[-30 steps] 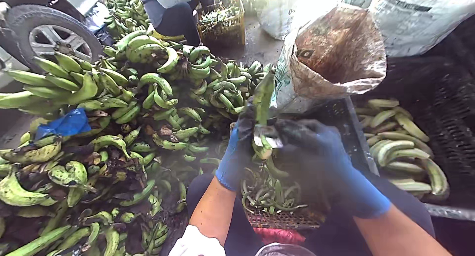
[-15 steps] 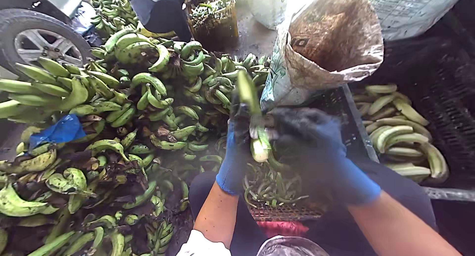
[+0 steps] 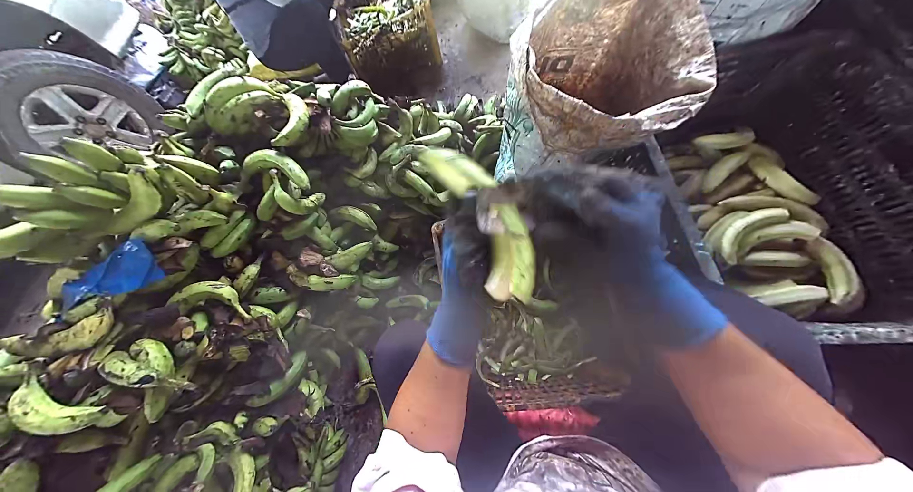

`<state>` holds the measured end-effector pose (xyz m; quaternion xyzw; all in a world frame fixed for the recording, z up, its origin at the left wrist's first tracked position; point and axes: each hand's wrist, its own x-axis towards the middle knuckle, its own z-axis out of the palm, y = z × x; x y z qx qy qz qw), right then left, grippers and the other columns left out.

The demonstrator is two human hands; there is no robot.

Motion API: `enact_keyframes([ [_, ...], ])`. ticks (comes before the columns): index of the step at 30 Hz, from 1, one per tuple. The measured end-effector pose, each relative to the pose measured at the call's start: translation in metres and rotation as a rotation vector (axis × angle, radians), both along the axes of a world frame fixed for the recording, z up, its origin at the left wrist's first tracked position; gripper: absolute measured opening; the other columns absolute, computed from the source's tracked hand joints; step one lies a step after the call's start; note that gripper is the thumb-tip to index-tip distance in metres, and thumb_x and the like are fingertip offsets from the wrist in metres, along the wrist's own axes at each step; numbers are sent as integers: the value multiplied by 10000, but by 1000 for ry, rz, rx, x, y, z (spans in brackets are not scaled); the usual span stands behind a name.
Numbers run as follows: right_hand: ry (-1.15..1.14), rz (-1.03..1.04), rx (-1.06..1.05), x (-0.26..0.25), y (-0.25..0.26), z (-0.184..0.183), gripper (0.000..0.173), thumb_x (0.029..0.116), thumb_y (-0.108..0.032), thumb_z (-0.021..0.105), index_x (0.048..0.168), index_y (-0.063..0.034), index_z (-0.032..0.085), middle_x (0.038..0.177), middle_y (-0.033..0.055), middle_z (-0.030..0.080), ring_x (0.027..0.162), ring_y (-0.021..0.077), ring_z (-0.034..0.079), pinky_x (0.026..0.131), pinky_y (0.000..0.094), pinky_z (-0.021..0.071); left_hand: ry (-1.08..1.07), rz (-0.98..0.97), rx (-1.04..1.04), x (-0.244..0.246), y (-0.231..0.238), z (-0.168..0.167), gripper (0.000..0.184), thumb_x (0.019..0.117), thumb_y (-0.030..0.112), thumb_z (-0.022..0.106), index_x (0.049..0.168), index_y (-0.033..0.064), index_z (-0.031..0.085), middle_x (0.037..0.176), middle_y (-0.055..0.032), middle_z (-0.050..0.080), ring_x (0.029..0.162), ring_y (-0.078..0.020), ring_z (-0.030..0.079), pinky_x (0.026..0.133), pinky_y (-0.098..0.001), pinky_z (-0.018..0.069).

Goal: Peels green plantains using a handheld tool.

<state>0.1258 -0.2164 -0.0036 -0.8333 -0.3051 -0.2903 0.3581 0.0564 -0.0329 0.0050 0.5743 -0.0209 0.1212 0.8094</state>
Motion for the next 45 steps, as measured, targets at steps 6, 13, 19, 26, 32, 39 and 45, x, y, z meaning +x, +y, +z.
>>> enact_keyframes([
  [6,258,-199,32,36,-15,-2,591,981,-645,476,1375,-244,658,1323,181,640,1200,406,600,956,672,421,348,-435,63,10,32,-6,498,1040,314,528,1527,258,440,1216,-130,668,953,-218,694,804,-411,603],
  [13,-227,-65,47,-26,21,-17,447,941,-497,682,1319,-258,675,1222,72,681,1165,244,608,1035,502,386,-89,21,-380,18,3,12,424,1101,482,288,1284,228,574,1194,17,661,1076,-96,657,878,-296,578],
  [19,-155,0,80,-13,13,-11,471,958,-525,637,1323,-231,677,1220,102,683,1169,268,613,1009,525,398,-7,-130,-252,13,9,8,431,1083,525,328,1283,252,595,1106,34,681,968,-50,669,800,-256,584],
  [26,484,-139,-58,36,-9,-2,589,1009,-634,385,1386,-262,645,1373,104,646,1273,342,595,992,694,404,160,-292,263,-8,7,0,561,1063,457,421,1598,348,289,1403,17,571,1028,-88,650,833,-315,583],
  [32,-157,23,-14,-20,11,-21,505,939,-489,682,1361,-213,650,1321,145,637,1218,326,587,1056,578,391,98,-107,-442,-2,30,9,570,1054,625,271,1307,225,588,1015,37,666,831,-25,651,702,-183,560],
  [39,-39,134,46,-15,25,-11,439,950,-482,666,1319,-246,688,1248,111,685,1159,277,633,968,553,437,85,-83,-280,9,17,9,428,1086,519,304,1125,234,621,878,37,652,737,-39,639,615,-223,559],
  [45,695,-68,197,20,5,-13,532,987,-617,520,1348,-250,653,1378,53,615,1277,210,577,1053,530,475,152,-300,-330,14,11,-8,406,1074,421,300,1343,234,540,993,-47,673,725,-118,645,601,-287,564],
])
